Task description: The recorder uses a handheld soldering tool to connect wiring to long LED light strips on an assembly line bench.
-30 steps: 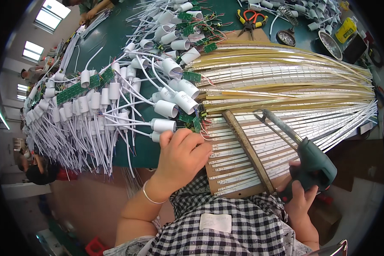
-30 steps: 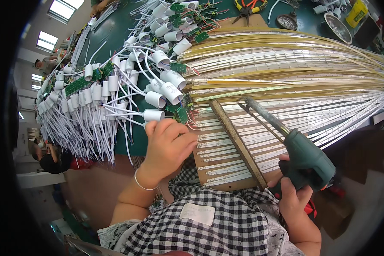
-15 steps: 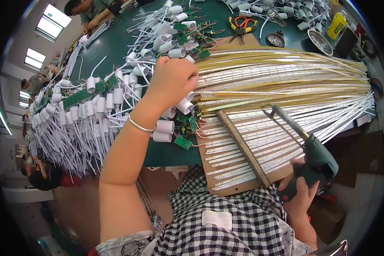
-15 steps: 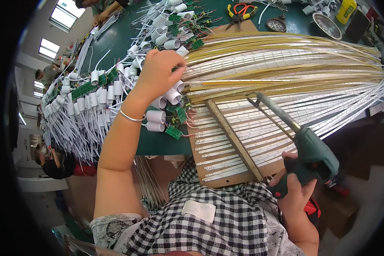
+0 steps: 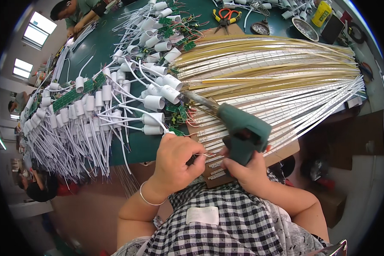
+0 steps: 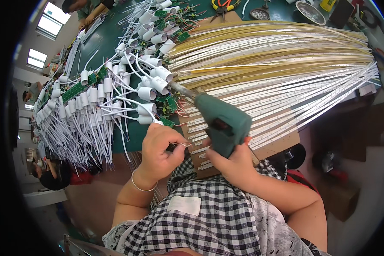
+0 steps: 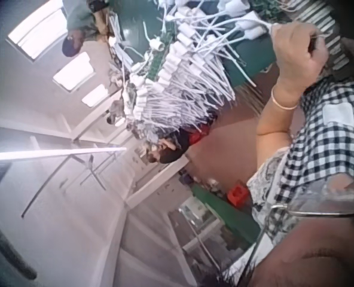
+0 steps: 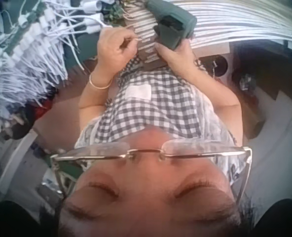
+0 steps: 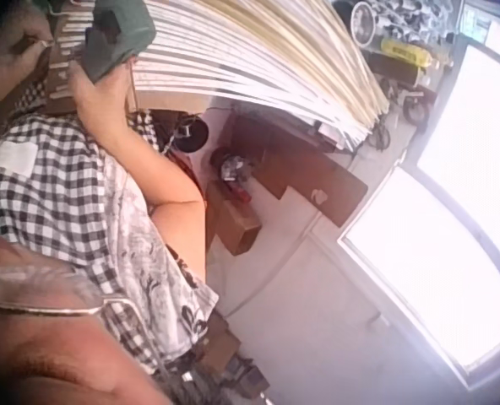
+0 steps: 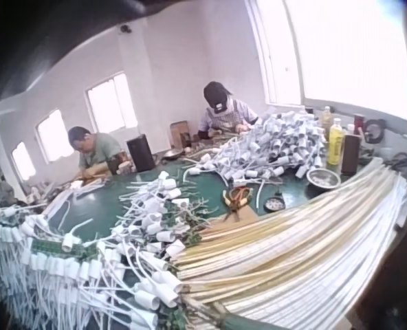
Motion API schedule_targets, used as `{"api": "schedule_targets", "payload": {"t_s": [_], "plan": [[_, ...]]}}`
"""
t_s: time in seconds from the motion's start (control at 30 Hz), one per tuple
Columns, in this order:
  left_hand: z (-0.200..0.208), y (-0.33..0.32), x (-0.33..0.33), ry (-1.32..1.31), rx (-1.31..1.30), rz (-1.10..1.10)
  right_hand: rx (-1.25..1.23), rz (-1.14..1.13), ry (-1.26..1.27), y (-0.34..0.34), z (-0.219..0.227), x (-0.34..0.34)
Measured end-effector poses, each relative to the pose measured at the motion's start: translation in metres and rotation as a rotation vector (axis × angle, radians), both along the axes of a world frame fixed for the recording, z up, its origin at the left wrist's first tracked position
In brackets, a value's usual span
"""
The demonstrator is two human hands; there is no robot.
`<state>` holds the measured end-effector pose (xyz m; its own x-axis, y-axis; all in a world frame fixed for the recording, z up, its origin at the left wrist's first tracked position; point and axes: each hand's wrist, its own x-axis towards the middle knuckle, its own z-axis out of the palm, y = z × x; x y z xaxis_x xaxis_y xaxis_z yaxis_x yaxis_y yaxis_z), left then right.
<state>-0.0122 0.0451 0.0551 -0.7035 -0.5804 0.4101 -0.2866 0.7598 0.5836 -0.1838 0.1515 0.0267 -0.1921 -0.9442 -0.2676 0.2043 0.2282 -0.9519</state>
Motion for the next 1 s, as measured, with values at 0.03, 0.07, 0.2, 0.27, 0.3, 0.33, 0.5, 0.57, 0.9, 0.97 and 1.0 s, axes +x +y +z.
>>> {"api": "schedule_targets", "payload": {"t_s": [0.03,0.07,0.2,0.27,0.3,0.33,0.5,0.57,0.9,0.97,1.0], "plan": [[-0.004,0.004,0.0,0.011,0.009,0.013,-0.039,-0.015,0.004,0.0,-0.005,0.005],[-0.007,0.007,-0.001,0.01,0.013,0.021,-0.077,-0.03,0.009,-0.001,-0.007,0.01],[-0.014,0.014,-0.005,-0.021,0.02,0.031,-0.107,-0.04,0.028,0.003,-0.004,0.014],[-0.014,0.016,-0.006,-0.039,0.015,0.023,-0.139,-0.087,-0.03,0.004,-0.006,0.016],[-0.015,0.017,-0.007,-0.04,0.016,0.017,-0.132,-0.087,-0.021,0.005,-0.006,0.015],[-0.014,0.018,-0.007,-0.045,0.015,0.013,-0.126,-0.086,-0.016,0.005,-0.006,0.014],[-0.02,0.017,-0.002,-0.017,0.064,-0.063,-0.086,-0.063,0.055,0.003,-0.004,0.011],[-0.023,0.018,0.0,0.01,0.044,-0.065,-0.054,-0.079,0.078,0.004,-0.001,0.013],[-0.003,0.008,0.036,-0.267,-0.43,0.036,-0.053,-0.108,0.043,0.013,-0.005,0.007],[0.024,-0.024,0.066,-0.272,-0.696,0.326,-0.061,-0.124,0.106,0.018,-0.003,-0.004],[0.047,-0.031,0.073,-0.269,-0.789,0.511,-0.065,-0.133,0.136,0.02,-0.001,-0.01]]}}
